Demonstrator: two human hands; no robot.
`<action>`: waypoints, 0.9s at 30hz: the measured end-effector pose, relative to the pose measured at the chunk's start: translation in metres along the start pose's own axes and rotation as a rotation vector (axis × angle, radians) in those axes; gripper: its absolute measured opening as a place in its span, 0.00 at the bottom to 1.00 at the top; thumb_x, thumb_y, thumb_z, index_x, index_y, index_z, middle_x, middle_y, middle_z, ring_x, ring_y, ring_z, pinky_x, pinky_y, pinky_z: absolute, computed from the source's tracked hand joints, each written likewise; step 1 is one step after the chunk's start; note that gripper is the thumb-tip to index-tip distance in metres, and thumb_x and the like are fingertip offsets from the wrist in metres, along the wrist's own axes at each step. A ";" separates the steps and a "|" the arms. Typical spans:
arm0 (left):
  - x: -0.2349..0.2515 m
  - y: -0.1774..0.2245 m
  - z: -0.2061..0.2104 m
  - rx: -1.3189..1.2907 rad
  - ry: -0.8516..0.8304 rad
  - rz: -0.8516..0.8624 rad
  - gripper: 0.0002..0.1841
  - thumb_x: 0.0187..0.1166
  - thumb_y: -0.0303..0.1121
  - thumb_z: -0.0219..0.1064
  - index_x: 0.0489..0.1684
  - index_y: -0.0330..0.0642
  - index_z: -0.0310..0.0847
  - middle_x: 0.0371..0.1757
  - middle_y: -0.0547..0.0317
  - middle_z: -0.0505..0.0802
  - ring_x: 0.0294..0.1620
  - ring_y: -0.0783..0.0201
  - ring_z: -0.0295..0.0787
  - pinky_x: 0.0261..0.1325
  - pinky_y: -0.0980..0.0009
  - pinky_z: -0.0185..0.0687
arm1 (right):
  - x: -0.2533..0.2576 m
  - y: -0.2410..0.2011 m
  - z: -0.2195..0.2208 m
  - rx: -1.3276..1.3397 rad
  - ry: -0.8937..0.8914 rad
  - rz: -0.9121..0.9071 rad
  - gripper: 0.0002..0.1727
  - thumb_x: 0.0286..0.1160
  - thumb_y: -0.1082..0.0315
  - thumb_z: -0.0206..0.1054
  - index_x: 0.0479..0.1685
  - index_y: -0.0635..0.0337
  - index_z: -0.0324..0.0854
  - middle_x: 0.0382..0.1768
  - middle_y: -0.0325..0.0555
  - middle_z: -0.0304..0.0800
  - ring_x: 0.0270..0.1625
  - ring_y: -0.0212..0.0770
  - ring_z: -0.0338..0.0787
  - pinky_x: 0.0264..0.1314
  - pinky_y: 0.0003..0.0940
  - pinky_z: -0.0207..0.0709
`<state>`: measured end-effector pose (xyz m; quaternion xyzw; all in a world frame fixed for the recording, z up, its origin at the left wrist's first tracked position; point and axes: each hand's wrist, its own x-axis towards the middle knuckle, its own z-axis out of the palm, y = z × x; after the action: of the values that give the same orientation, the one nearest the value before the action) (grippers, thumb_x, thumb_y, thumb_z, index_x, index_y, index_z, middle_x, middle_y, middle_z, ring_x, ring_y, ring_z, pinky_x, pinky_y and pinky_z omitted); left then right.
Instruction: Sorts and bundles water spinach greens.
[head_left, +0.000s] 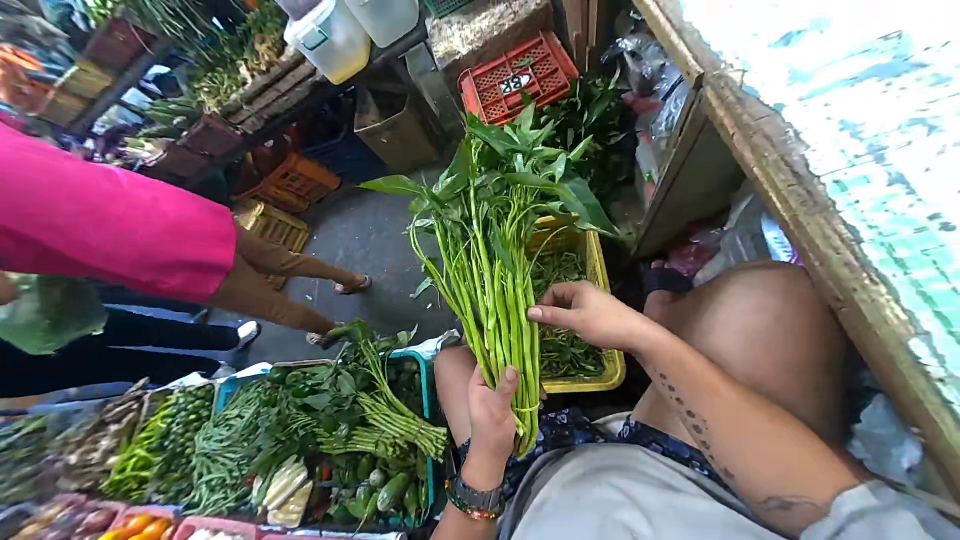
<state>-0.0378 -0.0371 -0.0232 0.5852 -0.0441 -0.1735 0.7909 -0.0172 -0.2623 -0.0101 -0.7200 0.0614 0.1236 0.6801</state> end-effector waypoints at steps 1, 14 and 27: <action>0.000 0.000 0.000 -0.006 -0.008 -0.016 0.36 0.66 0.54 0.81 0.61 0.33 0.74 0.35 0.44 0.94 0.26 0.56 0.94 0.29 0.61 0.94 | 0.000 0.001 0.000 -0.005 0.030 -0.015 0.19 0.81 0.47 0.70 0.44 0.56 0.87 0.37 0.39 0.92 0.43 0.31 0.90 0.54 0.35 0.83; -0.002 -0.002 0.003 0.030 -0.036 0.005 0.30 0.71 0.45 0.80 0.59 0.30 0.75 0.35 0.43 0.93 0.27 0.55 0.94 0.31 0.60 0.94 | 0.001 -0.001 -0.002 -0.014 -0.093 0.123 0.29 0.82 0.39 0.64 0.57 0.58 0.87 0.48 0.42 0.93 0.52 0.33 0.91 0.62 0.36 0.84; 0.003 -0.007 0.010 0.794 -0.101 0.160 0.30 0.90 0.56 0.51 0.61 0.34 0.82 0.40 0.61 0.94 0.42 0.74 0.93 0.49 0.71 0.91 | -0.001 0.009 0.028 0.997 -0.005 0.072 0.25 0.67 0.77 0.71 0.66 0.65 0.72 0.47 0.54 0.93 0.49 0.46 0.95 0.56 0.45 0.91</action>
<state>-0.0393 -0.0486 -0.0274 0.8305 -0.1918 -0.1093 0.5113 -0.0228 -0.2349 -0.0202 -0.3044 0.1363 0.1041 0.9370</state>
